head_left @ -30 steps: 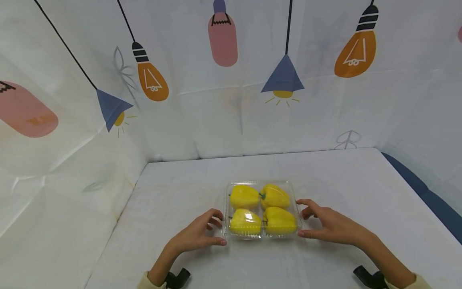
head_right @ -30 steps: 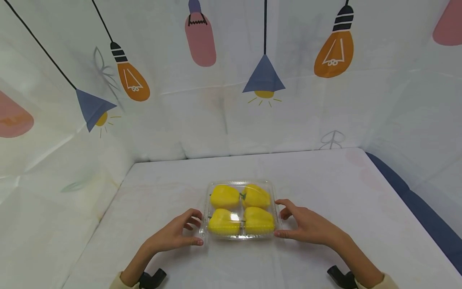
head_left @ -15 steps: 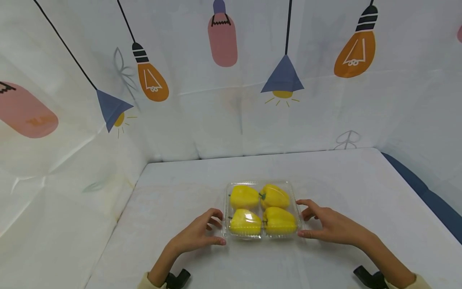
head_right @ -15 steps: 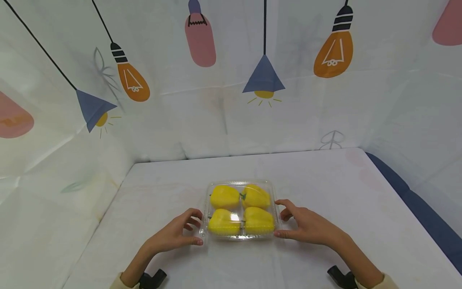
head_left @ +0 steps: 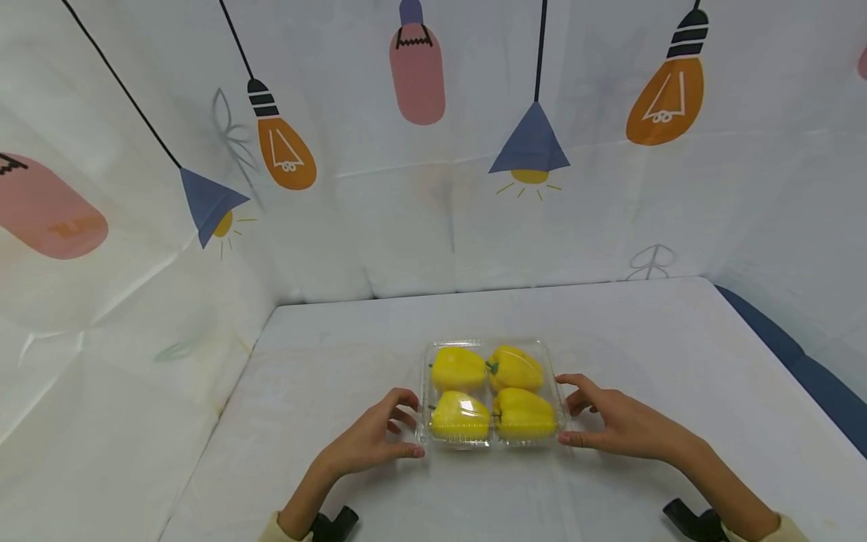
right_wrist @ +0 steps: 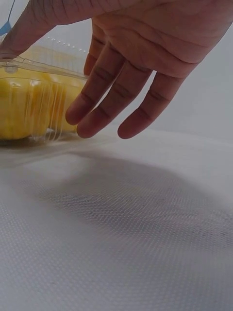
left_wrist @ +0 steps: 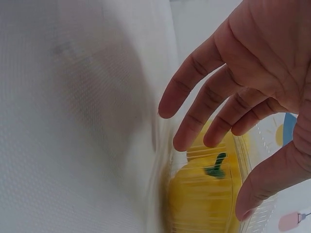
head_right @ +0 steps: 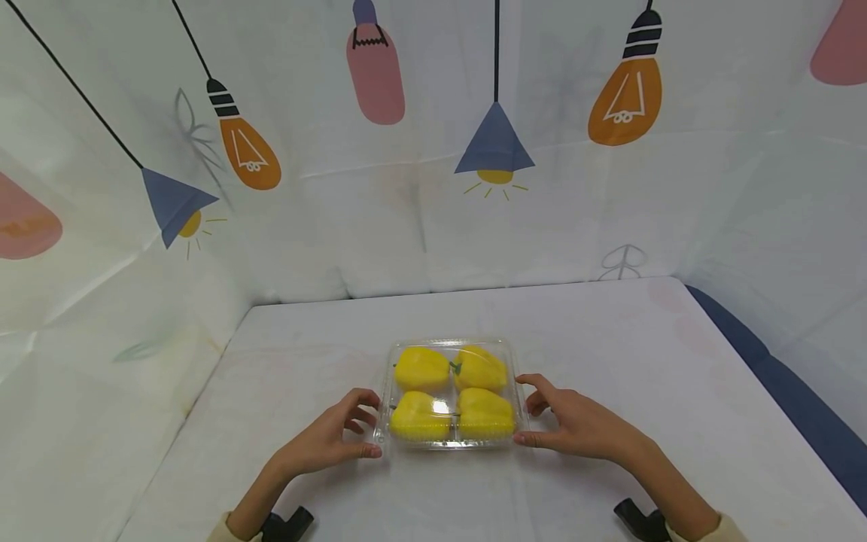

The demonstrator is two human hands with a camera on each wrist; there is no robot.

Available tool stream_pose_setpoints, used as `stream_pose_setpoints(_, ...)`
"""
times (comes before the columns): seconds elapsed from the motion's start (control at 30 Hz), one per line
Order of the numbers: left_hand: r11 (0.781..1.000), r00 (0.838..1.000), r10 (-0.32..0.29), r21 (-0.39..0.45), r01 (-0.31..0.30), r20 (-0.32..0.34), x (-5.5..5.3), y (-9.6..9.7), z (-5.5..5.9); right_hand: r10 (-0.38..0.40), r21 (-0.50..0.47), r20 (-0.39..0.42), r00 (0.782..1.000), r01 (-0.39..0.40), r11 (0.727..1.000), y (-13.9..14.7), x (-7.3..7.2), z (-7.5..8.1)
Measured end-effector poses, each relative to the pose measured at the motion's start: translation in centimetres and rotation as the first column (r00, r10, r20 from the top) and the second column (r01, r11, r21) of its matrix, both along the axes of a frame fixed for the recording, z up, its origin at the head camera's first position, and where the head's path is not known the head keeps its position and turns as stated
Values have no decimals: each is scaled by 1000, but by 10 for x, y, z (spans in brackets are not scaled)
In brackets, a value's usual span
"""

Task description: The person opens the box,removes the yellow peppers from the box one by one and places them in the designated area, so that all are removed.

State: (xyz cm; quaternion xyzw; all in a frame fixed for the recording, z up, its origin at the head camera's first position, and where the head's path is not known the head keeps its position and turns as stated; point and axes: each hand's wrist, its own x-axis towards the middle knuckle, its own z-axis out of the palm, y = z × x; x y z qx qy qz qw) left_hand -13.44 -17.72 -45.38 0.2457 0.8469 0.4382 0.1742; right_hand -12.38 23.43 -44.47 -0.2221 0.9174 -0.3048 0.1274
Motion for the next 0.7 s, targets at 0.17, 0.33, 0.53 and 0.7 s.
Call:
stream_pose_setpoints(0.17,1000,1000,-2,20,1,13,1,0,0,3,-8,9,1000,-3,1000,0,0,0)
stream_pose_setpoints(0.33,999,999,-7,48,5,32,1,0,-1,5,-17,16,1000,-5,1000,0,1,0)
stream_pose_setpoints(0.53,996,994,-6,90,-4,113,1,0,-1,-1,-29,30,1000,1,1000,0,1,-2)
stream_pose_setpoints(0.7,990,987,-25,138,3,161,0,0,0,-1,-27,24,1000,1,1000,1,1,-4)
